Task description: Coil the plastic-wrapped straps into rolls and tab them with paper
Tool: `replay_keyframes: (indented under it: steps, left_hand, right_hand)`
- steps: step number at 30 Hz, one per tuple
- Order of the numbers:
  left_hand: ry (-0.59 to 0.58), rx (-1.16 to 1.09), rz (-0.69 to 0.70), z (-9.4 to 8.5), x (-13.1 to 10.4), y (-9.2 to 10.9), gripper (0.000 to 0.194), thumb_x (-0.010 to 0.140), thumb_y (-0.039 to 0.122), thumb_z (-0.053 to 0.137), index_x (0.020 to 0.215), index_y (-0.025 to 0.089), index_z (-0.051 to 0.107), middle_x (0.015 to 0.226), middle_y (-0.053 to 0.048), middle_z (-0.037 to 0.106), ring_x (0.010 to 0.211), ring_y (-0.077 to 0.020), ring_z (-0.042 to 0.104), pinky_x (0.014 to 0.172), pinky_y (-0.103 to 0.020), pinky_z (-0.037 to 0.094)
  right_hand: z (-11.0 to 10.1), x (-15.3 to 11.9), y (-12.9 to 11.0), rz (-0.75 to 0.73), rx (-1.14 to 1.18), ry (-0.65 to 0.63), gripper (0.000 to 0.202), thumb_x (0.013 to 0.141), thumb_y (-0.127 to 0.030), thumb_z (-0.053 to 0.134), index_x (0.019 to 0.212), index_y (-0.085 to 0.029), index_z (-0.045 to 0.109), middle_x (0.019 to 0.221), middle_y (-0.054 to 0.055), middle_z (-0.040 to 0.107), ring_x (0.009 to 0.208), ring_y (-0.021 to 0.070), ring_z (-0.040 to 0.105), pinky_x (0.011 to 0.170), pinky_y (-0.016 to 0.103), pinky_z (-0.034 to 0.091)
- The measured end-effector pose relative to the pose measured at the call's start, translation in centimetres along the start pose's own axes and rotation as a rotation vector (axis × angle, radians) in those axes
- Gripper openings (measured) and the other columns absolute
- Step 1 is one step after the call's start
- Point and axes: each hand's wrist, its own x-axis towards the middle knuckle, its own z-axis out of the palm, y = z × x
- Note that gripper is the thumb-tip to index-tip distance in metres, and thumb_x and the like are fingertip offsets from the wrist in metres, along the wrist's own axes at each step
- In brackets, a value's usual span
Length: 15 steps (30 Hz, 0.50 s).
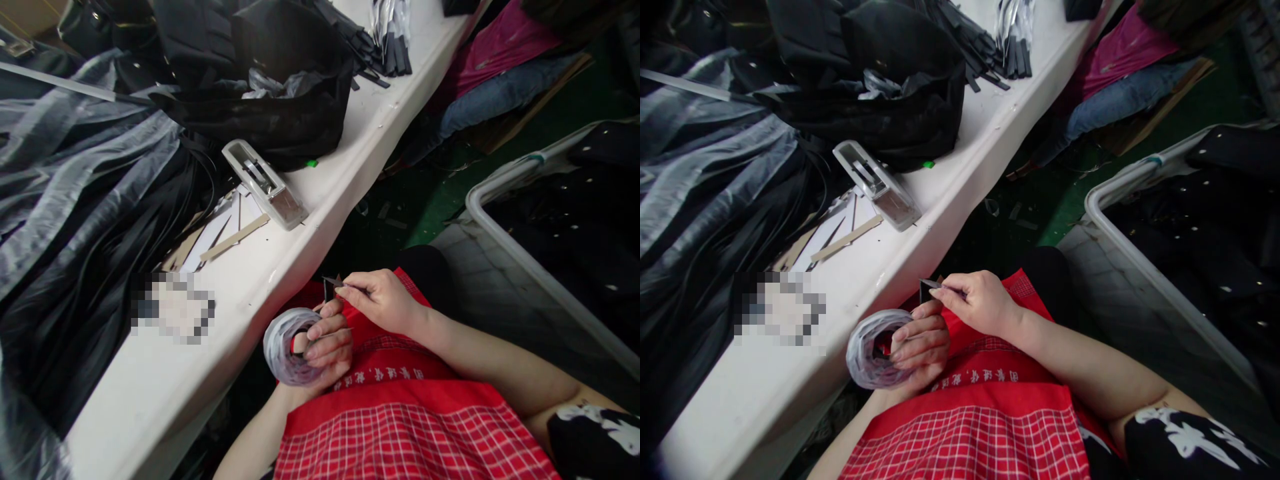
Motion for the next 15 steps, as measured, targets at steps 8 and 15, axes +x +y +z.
replay_keyframes:
  steps: [8, 15]
  left_hand:
    - [-0.123, -0.063, -0.04, 1.1, 0.2, -0.2, 0.022, 0.085, 0.004, 0.06, 0.084, 0.02, 0.045, 0.054, 0.01, 0.052, 0.029, 0.0036, 0.036, 0.027, 0.004, 0.017]
    - [0.016, 0.004, -0.013, 2.0, 0.0, -0.5, 0.026, 0.08, 0.005, 0.066, 0.081, 0.021, 0.046, 0.049, 0.012, 0.046, 0.027, 0.0036, 0.027, 0.027, 0.003, 0.014]
  right_hand:
    - [-0.1, -0.2, 0.1, 0.006, 0.009, -0.013, 0.035, 0.095, -0.039, 0.05, 0.068, -0.017, 0.057, 0.058, -0.004, 0.052, 0.053, 0.0085, 0.046, 0.052, 0.022, 0.029]
    - [-0.1, -0.1, 0.1, 0.0, 0.02, -0.009, 0.037, 0.096, -0.039, 0.047, 0.068, -0.017, 0.058, 0.059, -0.003, 0.054, 0.054, 0.0087, 0.047, 0.053, 0.023, 0.029]
